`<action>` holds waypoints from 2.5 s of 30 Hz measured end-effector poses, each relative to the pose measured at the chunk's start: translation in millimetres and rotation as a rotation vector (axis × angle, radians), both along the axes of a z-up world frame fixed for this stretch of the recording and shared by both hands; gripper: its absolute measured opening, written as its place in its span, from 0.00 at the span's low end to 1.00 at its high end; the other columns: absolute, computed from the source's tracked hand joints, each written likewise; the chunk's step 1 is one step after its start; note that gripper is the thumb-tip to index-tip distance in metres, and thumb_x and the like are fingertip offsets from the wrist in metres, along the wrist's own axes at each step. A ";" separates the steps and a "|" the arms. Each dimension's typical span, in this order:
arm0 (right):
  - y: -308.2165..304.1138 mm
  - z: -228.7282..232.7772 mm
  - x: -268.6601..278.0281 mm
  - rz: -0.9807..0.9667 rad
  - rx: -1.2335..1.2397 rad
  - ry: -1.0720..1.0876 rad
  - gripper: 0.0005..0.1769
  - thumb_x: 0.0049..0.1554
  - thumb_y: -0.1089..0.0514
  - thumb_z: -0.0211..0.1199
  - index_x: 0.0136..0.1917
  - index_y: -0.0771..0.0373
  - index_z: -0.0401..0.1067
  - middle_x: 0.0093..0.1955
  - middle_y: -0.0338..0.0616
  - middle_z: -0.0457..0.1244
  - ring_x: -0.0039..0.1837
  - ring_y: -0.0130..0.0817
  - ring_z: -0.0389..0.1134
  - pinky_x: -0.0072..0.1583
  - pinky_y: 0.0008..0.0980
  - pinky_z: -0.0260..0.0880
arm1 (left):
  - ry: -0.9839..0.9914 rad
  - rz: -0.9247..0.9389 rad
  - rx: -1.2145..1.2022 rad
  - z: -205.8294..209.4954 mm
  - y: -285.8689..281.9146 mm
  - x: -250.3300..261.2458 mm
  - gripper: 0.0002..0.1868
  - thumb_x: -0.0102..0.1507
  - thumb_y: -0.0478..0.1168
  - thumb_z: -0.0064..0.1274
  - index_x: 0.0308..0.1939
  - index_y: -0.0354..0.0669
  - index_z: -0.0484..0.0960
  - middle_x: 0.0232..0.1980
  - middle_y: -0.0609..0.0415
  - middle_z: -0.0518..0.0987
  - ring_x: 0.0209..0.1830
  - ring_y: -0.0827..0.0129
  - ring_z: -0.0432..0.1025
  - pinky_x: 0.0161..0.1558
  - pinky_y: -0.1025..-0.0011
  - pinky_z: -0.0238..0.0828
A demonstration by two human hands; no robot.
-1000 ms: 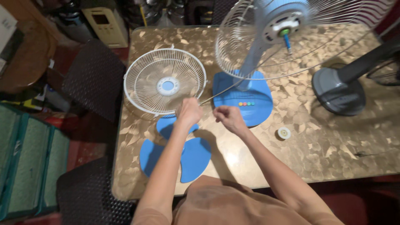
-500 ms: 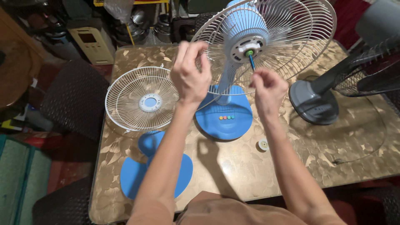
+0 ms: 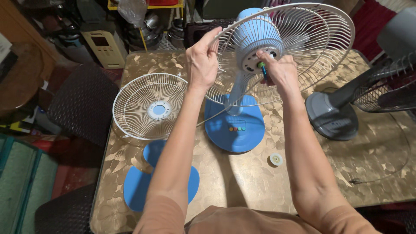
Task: The person disassembles a blue table fan by removing the front grille, unscrewing the blade nut, detaching the fan blades, and then removing the rear grille. The parts are placed on the table.
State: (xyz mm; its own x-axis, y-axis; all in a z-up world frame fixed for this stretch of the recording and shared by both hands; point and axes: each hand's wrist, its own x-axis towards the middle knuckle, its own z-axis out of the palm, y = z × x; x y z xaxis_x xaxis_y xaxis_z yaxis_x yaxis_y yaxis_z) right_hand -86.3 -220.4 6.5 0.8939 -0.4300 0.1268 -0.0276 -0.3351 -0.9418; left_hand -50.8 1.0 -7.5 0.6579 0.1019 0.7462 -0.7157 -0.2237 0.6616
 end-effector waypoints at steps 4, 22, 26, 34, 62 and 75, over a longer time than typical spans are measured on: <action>2.1 5.0 -1.8 0.082 0.037 0.034 0.27 0.49 0.44 0.75 0.39 0.73 0.72 0.33 0.51 0.67 0.27 0.35 0.68 0.28 0.31 0.66 | -0.131 -0.038 0.070 -1.4 3.9 -1.5 0.23 0.62 0.25 0.47 0.61 0.40 0.82 0.53 0.45 0.86 0.52 0.62 0.83 0.56 0.68 0.79; -0.5 -6.8 26.5 -0.130 -1.129 0.005 0.27 0.49 0.40 0.76 0.32 0.68 0.76 0.30 0.52 0.67 0.30 0.40 0.68 0.34 0.42 0.71 | -0.022 -0.031 0.165 6.7 6.1 -1.2 0.11 0.67 0.32 0.54 0.53 0.45 0.84 0.36 0.50 0.86 0.35 0.69 0.83 0.38 0.71 0.76; 8.7 -22.0 10.3 -0.157 -1.203 -0.034 0.17 0.54 0.48 0.72 0.36 0.64 0.78 0.32 0.49 0.68 0.32 0.41 0.70 0.36 0.43 0.71 | -0.067 -0.010 0.180 11.9 4.8 -4.0 0.13 0.68 0.30 0.50 0.54 0.45 0.84 0.36 0.51 0.86 0.36 0.67 0.83 0.39 0.70 0.76; -8.7 -39.6 22.1 0.035 0.396 -0.259 0.18 0.49 0.54 0.74 0.42 0.71 0.74 0.40 0.50 0.71 0.36 0.38 0.73 0.37 0.39 0.74 | -0.065 0.027 0.190 7.4 2.4 -7.9 0.13 0.67 0.32 0.52 0.54 0.44 0.83 0.38 0.48 0.86 0.37 0.64 0.83 0.37 0.67 0.76; -11.7 -26.6 -4.1 -0.234 -0.256 -0.430 0.10 0.56 0.55 0.71 0.43 0.65 0.80 0.39 0.48 0.71 0.40 0.33 0.71 0.47 0.32 0.72 | -0.144 -0.003 0.185 13.2 5.0 -7.4 0.11 0.68 0.32 0.53 0.54 0.40 0.82 0.41 0.44 0.85 0.39 0.60 0.84 0.39 0.67 0.77; -12.7 -37.0 -12.7 0.026 -0.273 -0.744 0.10 0.57 0.60 0.68 0.47 0.72 0.80 0.46 0.52 0.71 0.44 0.33 0.73 0.48 0.32 0.74 | -0.116 -0.011 0.177 12.6 3.9 -6.9 0.11 0.69 0.32 0.53 0.54 0.41 0.83 0.40 0.44 0.86 0.38 0.62 0.84 0.38 0.68 0.76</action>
